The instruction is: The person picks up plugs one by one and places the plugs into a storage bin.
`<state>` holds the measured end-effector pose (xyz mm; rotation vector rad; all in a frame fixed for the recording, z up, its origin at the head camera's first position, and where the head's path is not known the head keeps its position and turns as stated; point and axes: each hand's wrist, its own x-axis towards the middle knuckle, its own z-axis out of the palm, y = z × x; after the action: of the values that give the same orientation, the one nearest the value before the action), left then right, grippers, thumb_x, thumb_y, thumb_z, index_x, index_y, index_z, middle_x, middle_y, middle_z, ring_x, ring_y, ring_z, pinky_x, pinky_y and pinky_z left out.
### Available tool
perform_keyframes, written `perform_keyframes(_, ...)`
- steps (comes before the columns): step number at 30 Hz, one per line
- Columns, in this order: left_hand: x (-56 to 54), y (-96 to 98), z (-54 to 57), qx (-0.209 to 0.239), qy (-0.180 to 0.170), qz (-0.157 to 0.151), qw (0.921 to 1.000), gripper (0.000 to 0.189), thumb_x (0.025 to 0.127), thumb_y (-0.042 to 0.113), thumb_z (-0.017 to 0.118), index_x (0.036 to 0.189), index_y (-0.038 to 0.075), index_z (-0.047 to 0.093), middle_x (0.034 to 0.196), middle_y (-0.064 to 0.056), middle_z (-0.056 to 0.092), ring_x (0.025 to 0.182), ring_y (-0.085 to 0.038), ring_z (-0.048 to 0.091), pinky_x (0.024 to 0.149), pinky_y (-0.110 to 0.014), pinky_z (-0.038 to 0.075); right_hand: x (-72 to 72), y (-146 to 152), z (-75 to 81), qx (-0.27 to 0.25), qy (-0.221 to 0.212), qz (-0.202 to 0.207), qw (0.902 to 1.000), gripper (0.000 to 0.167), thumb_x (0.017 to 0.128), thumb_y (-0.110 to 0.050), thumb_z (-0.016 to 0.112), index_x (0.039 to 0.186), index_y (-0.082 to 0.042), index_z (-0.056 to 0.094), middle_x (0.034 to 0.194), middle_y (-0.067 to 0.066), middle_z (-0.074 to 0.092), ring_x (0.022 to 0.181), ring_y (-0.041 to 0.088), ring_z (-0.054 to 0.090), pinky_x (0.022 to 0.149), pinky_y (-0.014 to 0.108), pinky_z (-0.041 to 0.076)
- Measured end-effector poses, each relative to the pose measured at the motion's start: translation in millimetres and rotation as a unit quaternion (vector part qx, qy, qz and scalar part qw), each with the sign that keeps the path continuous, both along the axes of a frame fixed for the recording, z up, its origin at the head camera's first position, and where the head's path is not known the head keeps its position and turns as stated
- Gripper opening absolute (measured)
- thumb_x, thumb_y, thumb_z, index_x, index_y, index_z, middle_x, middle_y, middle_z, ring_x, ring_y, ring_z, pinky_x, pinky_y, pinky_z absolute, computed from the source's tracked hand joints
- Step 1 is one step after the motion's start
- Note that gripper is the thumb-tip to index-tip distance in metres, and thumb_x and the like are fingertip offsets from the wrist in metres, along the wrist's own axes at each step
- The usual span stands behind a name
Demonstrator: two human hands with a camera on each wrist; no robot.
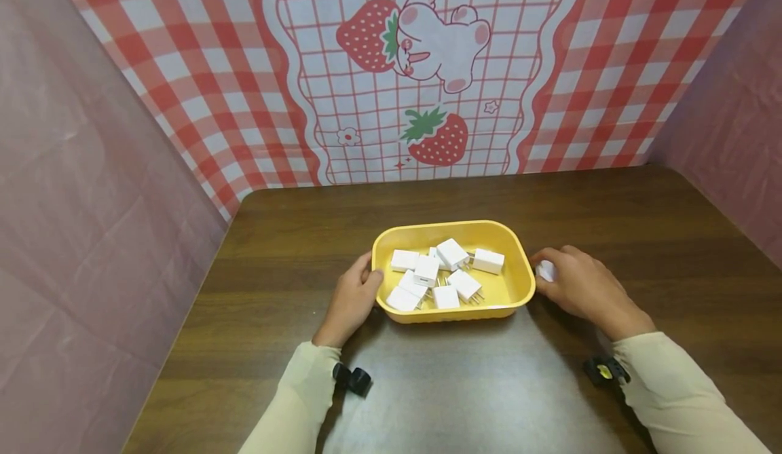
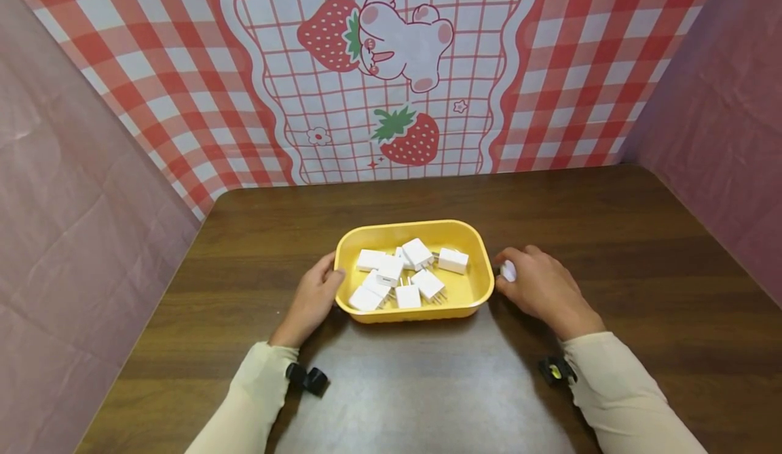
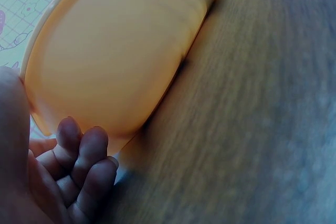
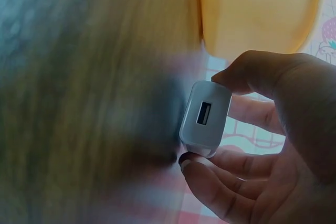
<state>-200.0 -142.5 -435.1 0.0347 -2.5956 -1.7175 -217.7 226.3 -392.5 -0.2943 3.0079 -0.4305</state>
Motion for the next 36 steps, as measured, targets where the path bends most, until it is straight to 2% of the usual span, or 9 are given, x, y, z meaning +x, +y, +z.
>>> perform_keyframes(8,0.3,-0.7,0.1,-0.001,0.004,-0.001,1.0,0.051,0.097,0.026,0.053,0.145,0.01,0.053,0.077,-0.005,0.062,0.06,-0.017,0.054,0.055,-0.03,0.045,0.2,5.0,3.5,-0.008,0.005,-0.004,0.9999,0.046,0.087,-0.036,0.072,0.123,-0.009,0.066,0.108,0.023,0.06,0.087,0.036,0.057,0.075,0.06,0.05)
perform_keyframes(17,0.6,-0.5,0.8,0.001,0.003,-0.004,1.0,0.049,0.098,0.025,0.054,0.144,0.01,0.053,0.079,-0.005,0.064,0.063,-0.018,0.056,0.057,-0.031,0.046,1.9,7.3,7.9,-0.049,0.046,-0.016,0.9976,0.043,0.085,-0.029,0.074,0.122,-0.01,0.065,0.102,0.021,0.059,0.081,0.033,0.056,0.065,0.046,0.049)
perform_keyframes(23,0.5,-0.5,0.9,0.0,0.002,-0.004,1.0,0.049,0.098,0.024,0.054,0.145,0.009,0.053,0.08,-0.005,0.064,0.063,-0.018,0.057,0.058,-0.032,0.046,2.8,4.6,10.3,-0.077,0.076,-0.027,0.9938,0.044,0.085,-0.026,0.073,0.125,-0.009,0.064,0.109,0.022,0.057,0.087,0.035,0.054,0.069,0.049,0.049)
perform_keyframes(29,0.4,-0.7,-0.3,-0.005,0.002,-0.004,1.0,0.049,0.098,0.025,0.054,0.145,0.009,0.052,0.078,-0.005,0.063,0.061,-0.018,0.056,0.056,-0.032,0.046,2.9,2.3,11.9,-0.102,0.122,-0.018,0.9871,0.042,0.086,-0.023,0.074,0.124,-0.009,0.065,0.11,0.021,0.057,0.089,0.035,0.054,0.07,0.05,0.047)
perform_keyframes(36,0.8,-0.7,-1.3,0.015,0.019,-0.01,0.9996,0.048,0.097,0.022,0.054,0.143,0.008,0.054,0.082,-0.007,0.067,0.064,-0.017,0.06,0.058,-0.032,0.051,4.2,-1.0,14.8,-0.116,0.127,-0.013,0.985,0.041,0.087,-0.023,0.074,0.124,-0.008,0.064,0.112,0.02,0.057,0.091,0.034,0.053,0.071,0.052,0.048)
